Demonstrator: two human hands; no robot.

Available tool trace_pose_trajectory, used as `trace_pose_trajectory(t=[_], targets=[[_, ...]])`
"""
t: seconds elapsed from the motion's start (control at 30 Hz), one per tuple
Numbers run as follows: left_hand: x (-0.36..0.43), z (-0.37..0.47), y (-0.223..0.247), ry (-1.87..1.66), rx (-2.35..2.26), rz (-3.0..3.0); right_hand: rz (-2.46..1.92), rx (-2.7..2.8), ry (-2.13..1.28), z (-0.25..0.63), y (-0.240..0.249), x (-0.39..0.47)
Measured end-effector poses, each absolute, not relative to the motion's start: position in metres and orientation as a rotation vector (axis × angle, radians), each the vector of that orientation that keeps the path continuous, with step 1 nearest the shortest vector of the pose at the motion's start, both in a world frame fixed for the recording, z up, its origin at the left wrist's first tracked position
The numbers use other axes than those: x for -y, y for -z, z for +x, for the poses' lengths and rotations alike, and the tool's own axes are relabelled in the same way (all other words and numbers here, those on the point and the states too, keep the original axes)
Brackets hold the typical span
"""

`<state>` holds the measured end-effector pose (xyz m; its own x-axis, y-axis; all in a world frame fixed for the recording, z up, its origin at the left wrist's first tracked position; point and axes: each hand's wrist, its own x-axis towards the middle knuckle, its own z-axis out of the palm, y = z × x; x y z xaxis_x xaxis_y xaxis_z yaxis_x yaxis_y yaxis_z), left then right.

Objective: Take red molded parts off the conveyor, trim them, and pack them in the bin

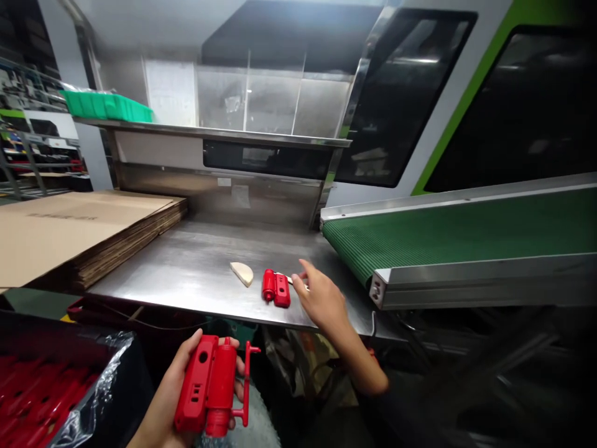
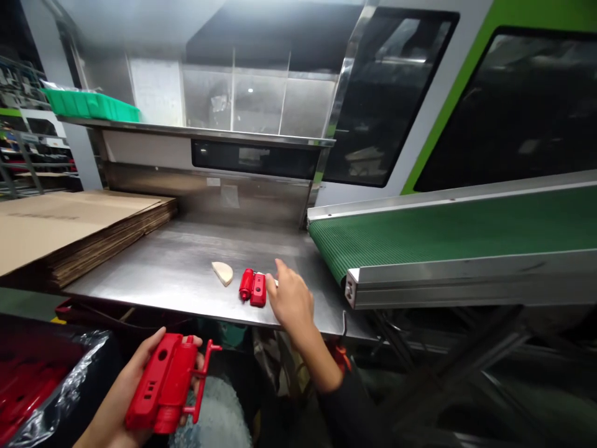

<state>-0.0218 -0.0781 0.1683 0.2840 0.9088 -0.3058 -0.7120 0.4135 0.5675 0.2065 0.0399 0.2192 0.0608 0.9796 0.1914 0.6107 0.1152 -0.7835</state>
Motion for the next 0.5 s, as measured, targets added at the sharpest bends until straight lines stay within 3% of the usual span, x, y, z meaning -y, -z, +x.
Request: trace_pose_trajectory(t=[0.07,0.2,0.23,0.3,0.4,0.5], targets=[[0.077,-0.015,-0.169,-1.099,-0.649,0.360,-1.501,1.717,-0.827,0.209,-0.211,0.002],[0.073,0.001,-0.162,-1.116,-0.693,0.304,-1.215,1.682,-1.595,0.198,-0.184,0.068],[0.072,0.004,-0.159,-1.112,-0.704,0.286,-1.161,1.628,-1.637,0.195,-0.178,0.077],[0.072,0.010,-0.152,-1.098,-0.704,0.233,-1.064,1.748,-1.343,0.190,-0.167,0.086],[0.072,0.017,-0.144,-0.986,-0.610,0.112,-0.741,2.166,-0.486,0.191,-0.151,0.088],[0.069,0.019,-0.139,-0.906,-0.519,0.069,-0.624,2.181,-0.375,0.194,-0.128,0.087]])
